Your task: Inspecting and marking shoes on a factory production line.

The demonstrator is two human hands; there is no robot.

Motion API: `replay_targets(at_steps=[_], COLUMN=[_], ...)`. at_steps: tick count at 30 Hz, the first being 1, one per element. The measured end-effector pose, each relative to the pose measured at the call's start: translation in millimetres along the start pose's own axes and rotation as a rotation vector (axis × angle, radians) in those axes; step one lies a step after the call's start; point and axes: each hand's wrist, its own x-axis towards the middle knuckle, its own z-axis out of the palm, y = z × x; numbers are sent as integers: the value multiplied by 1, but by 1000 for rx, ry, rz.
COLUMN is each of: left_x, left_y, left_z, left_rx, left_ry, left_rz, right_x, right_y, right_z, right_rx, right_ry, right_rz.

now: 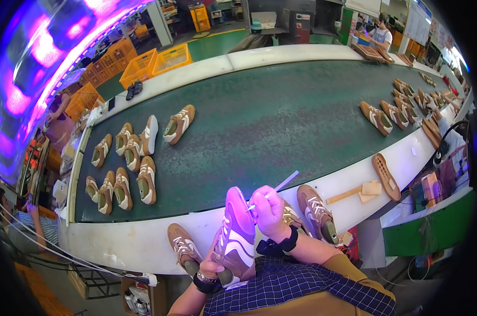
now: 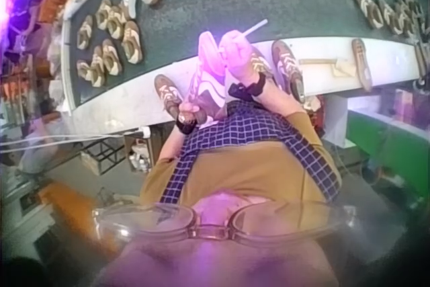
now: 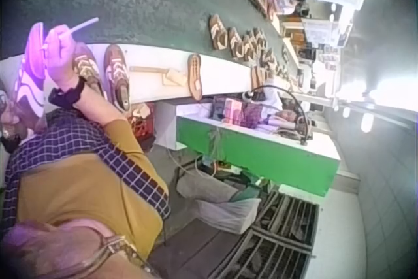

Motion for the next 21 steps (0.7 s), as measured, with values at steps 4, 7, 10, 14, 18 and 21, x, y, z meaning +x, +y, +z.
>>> replay_targets(at_steps=[4,7,10,14,18,21], left_x=[-1,-2,-1,1,0,-1], left_y=[0,-1,0,-1,0,-1], left_z=[-2,-3,-1,-1,-1,0], left_rx=[32,44,44,55,77,57], left_ry=[19,29,24,17,29,54], left_rz=[-16,-21,-17,-3,-10,-9], right_x=[0,0,1,1,3,2], right_y=[-1,-2,-3,-2,-3,-3], right_z=[-1,0,-1,0,1,0], right_rx=[13,14,42,73,67,75], right_ry=[9,9,0,14,20,26], right_rz=[20,18,11,24,59,78])
